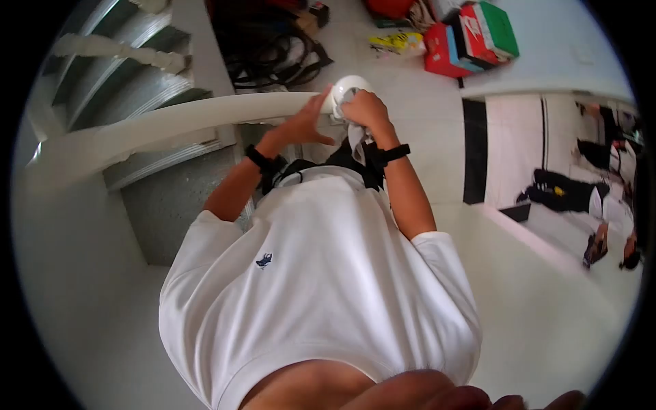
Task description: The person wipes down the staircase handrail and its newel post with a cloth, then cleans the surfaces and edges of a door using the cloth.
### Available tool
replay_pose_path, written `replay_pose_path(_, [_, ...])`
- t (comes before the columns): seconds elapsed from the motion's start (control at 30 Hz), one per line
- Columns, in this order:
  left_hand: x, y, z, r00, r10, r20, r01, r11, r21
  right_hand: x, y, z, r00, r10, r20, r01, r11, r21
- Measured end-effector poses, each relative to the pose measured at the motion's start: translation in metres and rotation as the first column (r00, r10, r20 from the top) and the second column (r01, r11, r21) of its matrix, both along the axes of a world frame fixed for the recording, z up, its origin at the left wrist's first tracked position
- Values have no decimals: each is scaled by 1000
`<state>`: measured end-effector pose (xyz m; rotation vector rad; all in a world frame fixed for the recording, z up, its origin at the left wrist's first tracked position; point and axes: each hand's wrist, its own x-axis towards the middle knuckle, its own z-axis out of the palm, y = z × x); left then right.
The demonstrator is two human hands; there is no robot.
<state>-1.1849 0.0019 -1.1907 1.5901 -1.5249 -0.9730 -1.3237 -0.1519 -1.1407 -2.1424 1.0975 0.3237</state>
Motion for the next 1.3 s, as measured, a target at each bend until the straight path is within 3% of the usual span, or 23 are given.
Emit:
replay_pose_path(0.03, [-5,-7,2,999,28,22,-29,1000,12,7,-10,-20,999,28,22,-29,1000,12])
replay_pose_path(0.1, [-18,-17,5,976,190,105,-182,980,-83,19,-18,-65,958,-161,238,55,916,397])
replay_pose_path(0.13, [-16,-21,7,969,217,115,-209,975,-78,25,-17,-82,905,-208,372,15,888,460])
replay_pose_path(0.17, [-13,-29,8,970,199,-142,-196,980,33,31,-14,-69,909,-180,375,-15,886,463])
replay_pose_path(0.2, [-12,-33,10,899,196,-392,-154,979,135,35,-6,-57,955,-42,294,-46,957,285])
replay_pose_path(0.23, [-10,-34,9,901,221,-373,-180,973,141,40,1,-37,977,74,202,-96,991,98])
replay_pose_path(0.27, [-7,-30,5,930,238,-279,-200,967,158,35,12,-19,957,101,273,-110,994,20])
replay_pose_path(0.37, [2,-13,10,960,267,-79,-258,960,106,37,26,-24,941,192,280,-217,974,60])
replay_pose_path(0.4, [5,-8,4,944,311,107,-321,943,89,34,30,-31,924,268,274,-295,953,62])
replay_pose_path(0.47, [-9,-4,16,839,384,385,-442,895,69,26,41,-64,907,284,311,-312,949,46])
replay_pose_path(0.5, [-19,-7,17,845,368,387,-425,902,70,21,40,-73,892,297,342,-323,946,20])
replay_pose_path(0.57, [-29,-14,9,736,340,585,-431,902,17,-1,28,-47,896,249,368,-285,957,47])
replay_pose_path(0.63, [-36,-25,-2,740,342,579,-404,914,-25,-28,12,-8,903,148,405,-200,976,90])
replay_pose_path(0.67, [-36,-33,-12,773,357,524,-405,914,-26,-44,6,-5,869,166,466,-199,980,22])
replay_pose_path(0.73, [-34,-47,-32,811,363,458,-392,919,-35,-72,-10,-15,881,80,465,-138,986,92])
replay_pose_path(0.8, [-31,-47,-51,795,328,510,-377,926,-8,-98,-19,-27,882,2,471,-89,982,164])
replay_pose_path(0.87, [-24,-51,-58,792,292,536,-352,936,9,-114,-19,-33,896,30,442,-12,999,-42])
replay_pose_path(0.97, [-18,-49,-69,634,162,756,-279,960,28,-109,4,-28,923,12,385,-38,998,59])
replay_pose_path(1.03, [-14,-50,-77,595,-48,802,-223,949,222,-88,31,-43,916,30,401,-80,991,109])
replay_pose_path(1.1, [-11,-43,-71,547,-80,833,-159,967,197,-61,58,-62,809,165,564,-131,986,-102])
replay_pose_path(1.13, [-10,-40,-50,552,-218,805,-132,930,342,-45,65,-60,805,173,567,-141,985,-101])
replay_pose_path(1.2, [-2,-17,-63,504,-211,838,-119,944,309,-18,81,-54,801,352,485,-270,935,-231])
replay_pose_path(1.3, [12,7,-43,438,-258,861,-120,932,341,17,98,-76,806,259,533,-176,964,-202])
